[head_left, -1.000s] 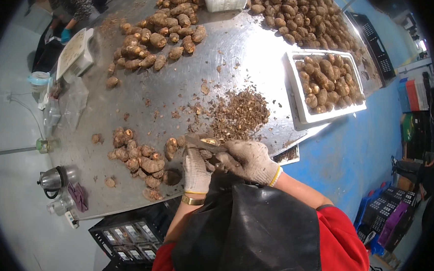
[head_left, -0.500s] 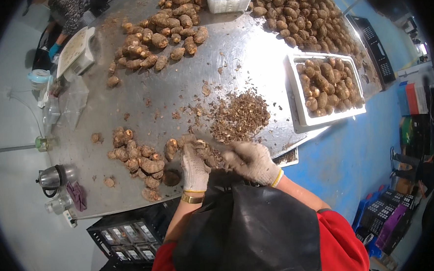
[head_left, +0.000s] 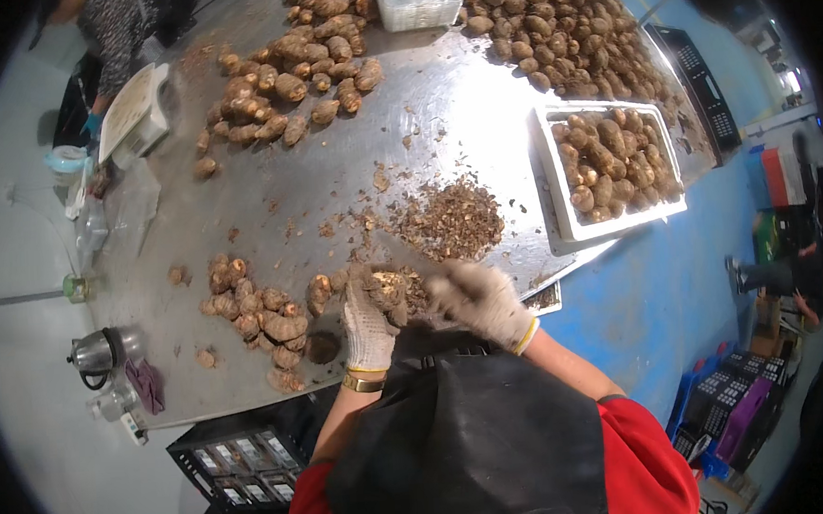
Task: The person peels brown root vegetables on a stainless steel table using a small knife. They hold each vegetable in the left hand and scrape away the skin with the right hand, placing the peeled items into a white tray. The person wears gloves and an apron while working in a commercial kitchen.
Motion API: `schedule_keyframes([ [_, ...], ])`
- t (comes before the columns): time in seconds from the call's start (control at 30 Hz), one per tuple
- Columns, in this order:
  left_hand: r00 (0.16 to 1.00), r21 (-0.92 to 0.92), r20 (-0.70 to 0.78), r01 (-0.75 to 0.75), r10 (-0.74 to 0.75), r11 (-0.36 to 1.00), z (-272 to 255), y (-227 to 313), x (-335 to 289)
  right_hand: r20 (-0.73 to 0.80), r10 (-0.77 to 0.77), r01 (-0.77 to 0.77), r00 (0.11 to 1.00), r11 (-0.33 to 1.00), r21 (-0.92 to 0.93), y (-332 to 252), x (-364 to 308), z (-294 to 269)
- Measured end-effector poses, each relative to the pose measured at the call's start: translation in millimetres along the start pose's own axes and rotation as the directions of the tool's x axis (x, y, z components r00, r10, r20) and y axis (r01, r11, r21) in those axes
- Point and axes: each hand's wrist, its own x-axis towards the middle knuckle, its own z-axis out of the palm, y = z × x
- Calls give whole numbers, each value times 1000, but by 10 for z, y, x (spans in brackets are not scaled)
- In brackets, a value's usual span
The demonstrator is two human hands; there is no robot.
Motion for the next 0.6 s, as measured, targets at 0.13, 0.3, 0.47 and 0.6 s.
schedule_keyframes([
  [0.13,1000,-175,-2,-20,20,984,20,-116,192,81,1,14,997,983,-182,-26,52,30],
  [0.3,936,290,88,-352,342,890,-41,-51,36,32,148,-136,989,964,-230,268,52,41],
  [0.47,958,-199,93,-249,271,948,92,60,-257,-96,307,-320,947,928,-192,729,29,-182],
  [0.6,976,-242,22,-203,215,949,84,44,-64,-113,210,-211,971,977,5,783,97,9],
])
